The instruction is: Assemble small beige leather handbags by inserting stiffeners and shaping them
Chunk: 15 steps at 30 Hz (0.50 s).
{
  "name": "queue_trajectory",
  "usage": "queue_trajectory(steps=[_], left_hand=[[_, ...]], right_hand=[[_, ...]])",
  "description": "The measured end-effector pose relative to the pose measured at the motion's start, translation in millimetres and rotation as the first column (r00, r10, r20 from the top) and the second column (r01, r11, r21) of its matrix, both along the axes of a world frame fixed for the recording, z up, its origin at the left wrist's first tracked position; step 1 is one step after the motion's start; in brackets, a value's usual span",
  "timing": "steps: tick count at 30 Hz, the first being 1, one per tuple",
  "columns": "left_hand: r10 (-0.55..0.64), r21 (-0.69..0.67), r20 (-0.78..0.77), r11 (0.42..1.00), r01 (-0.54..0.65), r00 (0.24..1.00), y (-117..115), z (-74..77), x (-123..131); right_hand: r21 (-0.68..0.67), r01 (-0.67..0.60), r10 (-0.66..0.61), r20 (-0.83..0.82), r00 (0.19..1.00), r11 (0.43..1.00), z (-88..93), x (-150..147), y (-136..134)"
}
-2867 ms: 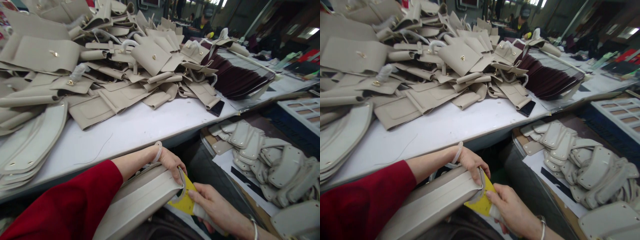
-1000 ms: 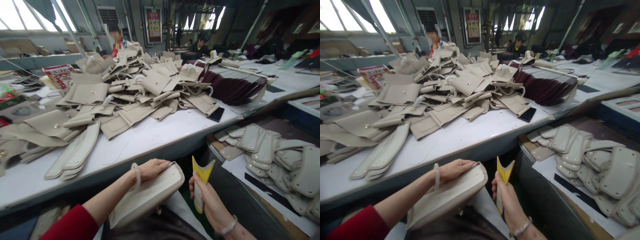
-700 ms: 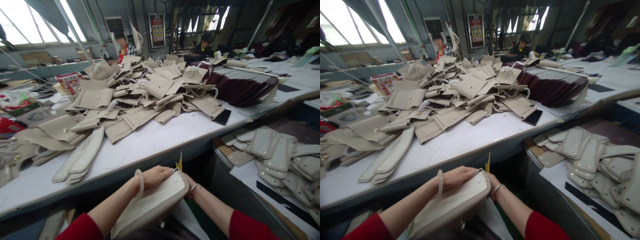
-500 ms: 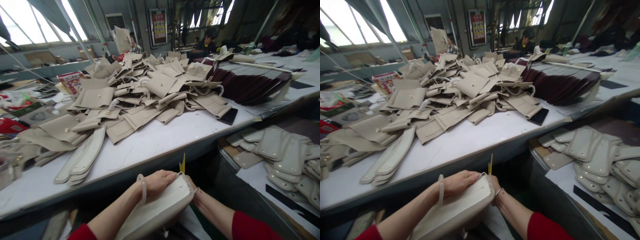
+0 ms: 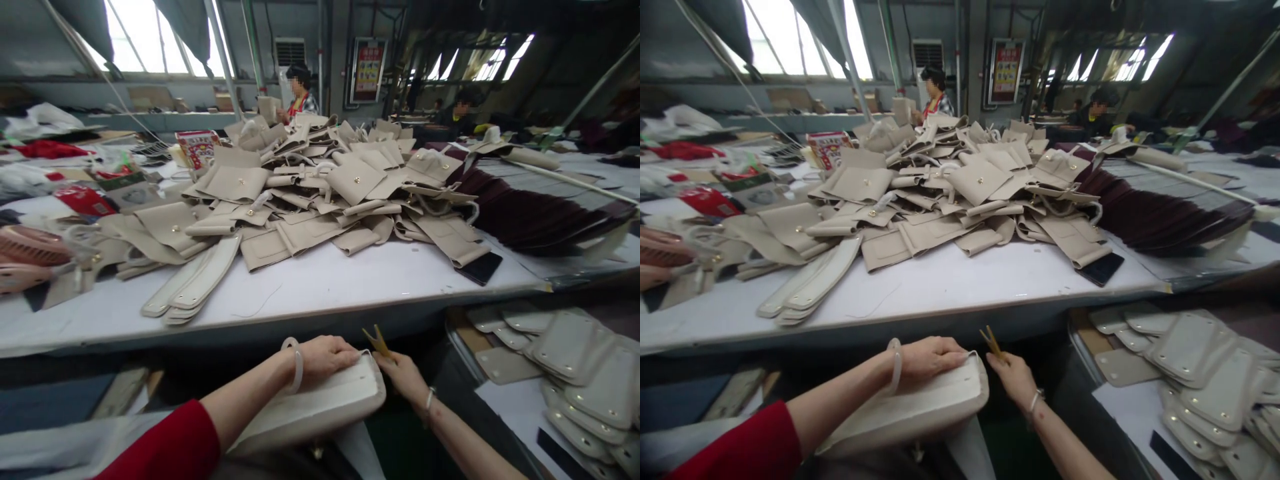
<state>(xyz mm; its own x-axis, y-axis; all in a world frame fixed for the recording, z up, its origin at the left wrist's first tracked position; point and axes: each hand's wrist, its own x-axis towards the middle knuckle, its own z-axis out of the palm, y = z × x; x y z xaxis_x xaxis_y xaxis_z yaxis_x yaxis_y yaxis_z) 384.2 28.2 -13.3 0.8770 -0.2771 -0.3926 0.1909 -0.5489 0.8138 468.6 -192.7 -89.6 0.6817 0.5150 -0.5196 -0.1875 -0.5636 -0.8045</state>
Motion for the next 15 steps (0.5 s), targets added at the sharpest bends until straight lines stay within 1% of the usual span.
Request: queue_trajectory(steps=[2,3,4,5,6,7,8,9,11,12,14,15], left_hand=[[0.042,-0.021,-0.002,0.999,-0.042,0.999,1.8,0.4,1.0],[0.059,-0.027,-0.008,0.998,-0.059,0.998,2.3,0.6,1.6],[0.07,-0.028,-0.019,0.997,-0.07,0.997,2.6,1.0,2.2],[0.077,-0.03,-0.034,0.997,-0.078,0.997,2.5,1.4,2.8],[0.085,-0.035,-0.047,0.996,-0.086,0.995,2.2,1.8,3.3],[0.098,-0.041,-0.057,0.994,-0.1,0.994,1.6,2.0,3.7],[0.117,-0.042,-0.066,0.992,-0.12,0.991,1.0,2.2,3.9],[0.144,-0.035,-0.075,0.989,-0.147,0.987,0.2,2.2,4.0],[0.197,-0.009,-0.082,0.98,-0.198,0.977,-1.3,1.7,3.5],[0.214,0.002,-0.084,0.977,-0.215,0.973,-2.1,1.4,3.0],[0.24,0.002,-0.089,0.971,-0.241,0.967,-4.0,0.9,2.0],[0.249,-0.004,-0.088,0.968,-0.251,0.964,-5.1,0.9,1.4]], right_hand=[[-0.044,-0.007,0.007,-0.01,1.0,0.999,22.9,15.4,-30.8],[-0.063,-0.059,0.054,-0.073,0.996,0.996,34.5,21.1,-43.4],[-0.071,-0.159,0.145,-0.178,0.973,0.985,45.6,25.3,-52.6],[-0.055,-0.294,0.266,-0.295,0.918,0.954,55.4,28.1,-57.7],[-0.032,-0.414,0.373,-0.374,0.849,0.91,63.6,30.1,-58.7],[-0.014,-0.518,0.47,-0.401,0.787,0.855,70.2,31.7,-55.9],[-0.015,-0.593,0.545,-0.378,0.749,0.805,75.2,33.8,-50.4],[-0.038,-0.634,0.593,-0.314,0.741,0.772,79.1,36.8,-43.4],[-0.083,-0.676,0.655,-0.185,0.733,0.733,84.8,46.6,-30.1],[-0.086,-0.691,0.677,-0.148,0.721,0.718,87.2,53.4,-25.3],[-0.093,-0.711,0.707,-0.075,0.703,0.697,91.4,68.5,-19.7],[-0.128,-0.724,0.731,0.011,0.682,0.678,93.0,75.8,-17.7]])
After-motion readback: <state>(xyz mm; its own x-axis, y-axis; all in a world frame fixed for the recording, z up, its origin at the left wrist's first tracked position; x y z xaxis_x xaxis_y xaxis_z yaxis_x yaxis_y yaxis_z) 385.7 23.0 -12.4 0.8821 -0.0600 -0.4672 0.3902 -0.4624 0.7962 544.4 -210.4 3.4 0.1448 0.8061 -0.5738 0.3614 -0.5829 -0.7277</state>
